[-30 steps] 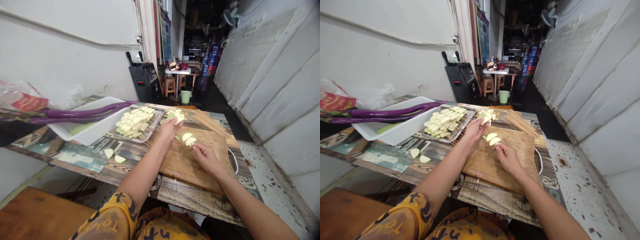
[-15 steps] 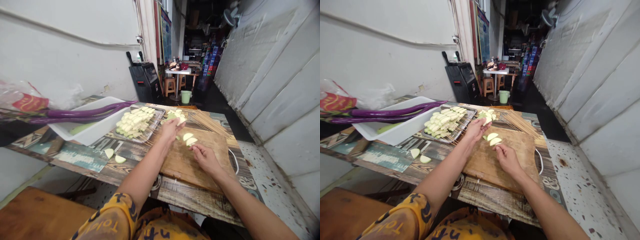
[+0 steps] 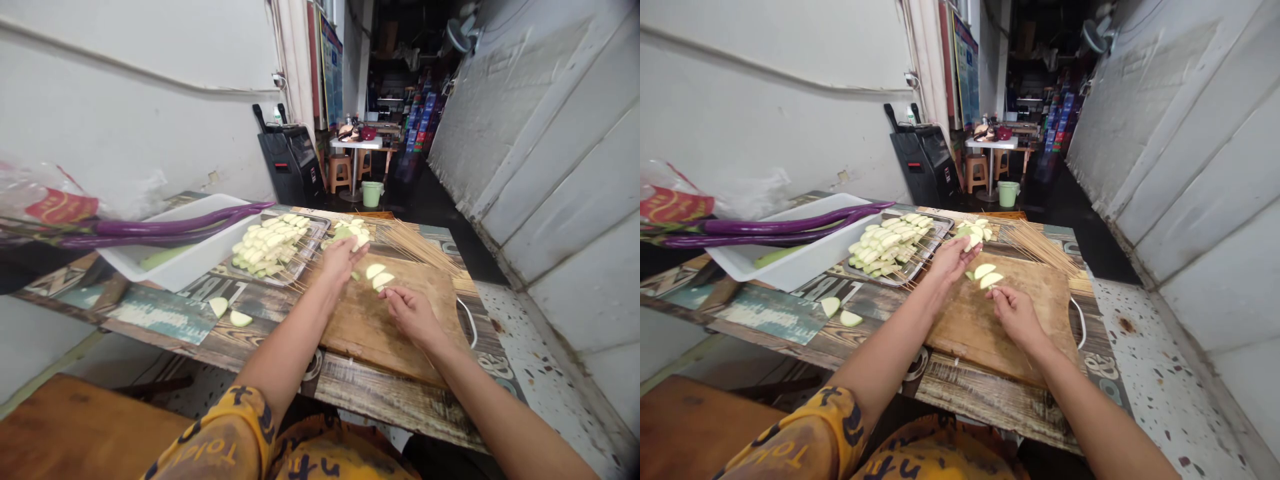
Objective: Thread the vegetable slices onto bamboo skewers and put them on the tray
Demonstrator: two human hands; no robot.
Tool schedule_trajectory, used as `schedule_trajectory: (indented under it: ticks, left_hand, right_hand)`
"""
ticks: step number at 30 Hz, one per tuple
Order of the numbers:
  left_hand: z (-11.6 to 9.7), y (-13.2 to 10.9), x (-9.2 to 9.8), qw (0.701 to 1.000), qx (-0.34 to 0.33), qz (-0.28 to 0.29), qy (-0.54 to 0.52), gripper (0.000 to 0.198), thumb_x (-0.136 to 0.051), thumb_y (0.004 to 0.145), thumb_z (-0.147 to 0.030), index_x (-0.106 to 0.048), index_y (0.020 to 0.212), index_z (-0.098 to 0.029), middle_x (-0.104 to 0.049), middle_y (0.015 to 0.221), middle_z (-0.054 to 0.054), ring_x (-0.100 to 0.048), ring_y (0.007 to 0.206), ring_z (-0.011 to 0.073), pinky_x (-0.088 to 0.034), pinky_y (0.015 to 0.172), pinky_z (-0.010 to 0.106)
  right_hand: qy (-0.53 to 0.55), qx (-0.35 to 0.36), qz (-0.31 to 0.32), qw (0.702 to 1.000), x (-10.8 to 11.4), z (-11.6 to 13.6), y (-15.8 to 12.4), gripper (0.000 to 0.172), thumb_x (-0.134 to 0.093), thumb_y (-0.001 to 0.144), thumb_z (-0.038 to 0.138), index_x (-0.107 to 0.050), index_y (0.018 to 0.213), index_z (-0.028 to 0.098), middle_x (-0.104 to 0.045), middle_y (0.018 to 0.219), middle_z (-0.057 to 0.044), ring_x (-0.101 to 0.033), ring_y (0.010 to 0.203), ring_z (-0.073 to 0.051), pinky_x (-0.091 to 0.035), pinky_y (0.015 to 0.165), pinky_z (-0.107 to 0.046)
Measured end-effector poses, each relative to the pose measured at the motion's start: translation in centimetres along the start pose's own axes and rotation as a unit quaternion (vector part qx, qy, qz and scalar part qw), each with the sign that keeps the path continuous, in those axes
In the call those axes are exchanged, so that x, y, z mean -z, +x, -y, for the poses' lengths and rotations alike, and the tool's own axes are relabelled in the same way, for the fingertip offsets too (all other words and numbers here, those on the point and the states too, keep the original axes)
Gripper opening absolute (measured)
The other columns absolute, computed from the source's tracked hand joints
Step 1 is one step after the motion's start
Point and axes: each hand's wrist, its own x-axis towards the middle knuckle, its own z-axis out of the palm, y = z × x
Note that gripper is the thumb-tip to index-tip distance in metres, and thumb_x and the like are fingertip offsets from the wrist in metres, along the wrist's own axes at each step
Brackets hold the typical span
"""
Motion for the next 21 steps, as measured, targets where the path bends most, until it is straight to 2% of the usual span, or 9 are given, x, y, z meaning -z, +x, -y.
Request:
schedule_trajectory:
  ticks: [7,15,21]
  left_hand:
    - [-0.46,0.49,0.2,0.998,-0.013,-0.051,-0.033,0.003,-0.054,0.079,-0.007,-0.055,0.076,-0.008,-0.065,0.074,0.008,-0.066,0.064,0.013,-0.055,0.067,0.025]
    - [-0.49,0.37,0.04,0.999,0.0,-0.032,-0.029,0.003,-0.054,0.078,-0.006,-0.056,0.077,-0.008,-0.065,0.074,0.009,-0.066,0.065,0.0139,-0.055,0.068,0.026]
    - [-0.42,0.12,0.05,0.999,-0.006,-0.032,-0.027,0.003,-0.056,0.076,-0.006,-0.057,0.075,-0.008,-0.066,0.076,0.009,-0.067,0.071,0.0156,-0.055,0.075,0.031]
  right_hand:
    - [-0.074,0.041,-0.002,0.996,0.04,0.2,-0.18,0.034,-0.045,0.08,0.045,-0.06,0.08,0.014,-0.033,0.048,0.006,-0.026,0.04,-0.007,-0.02,0.04,-0.021]
    - [-0.076,0.041,-0.003,0.996,0.07,0.0,-0.04,0.035,-0.045,0.08,0.044,-0.061,0.081,0.013,-0.032,0.048,0.006,-0.027,0.042,-0.008,-0.022,0.042,-0.021]
    - [-0.068,0.03,-0.005,0.997,0.03,0.25,-0.18,0.034,-0.046,0.079,0.045,-0.06,0.081,0.014,-0.034,0.047,0.006,-0.027,0.04,-0.008,-0.022,0.041,-0.022]
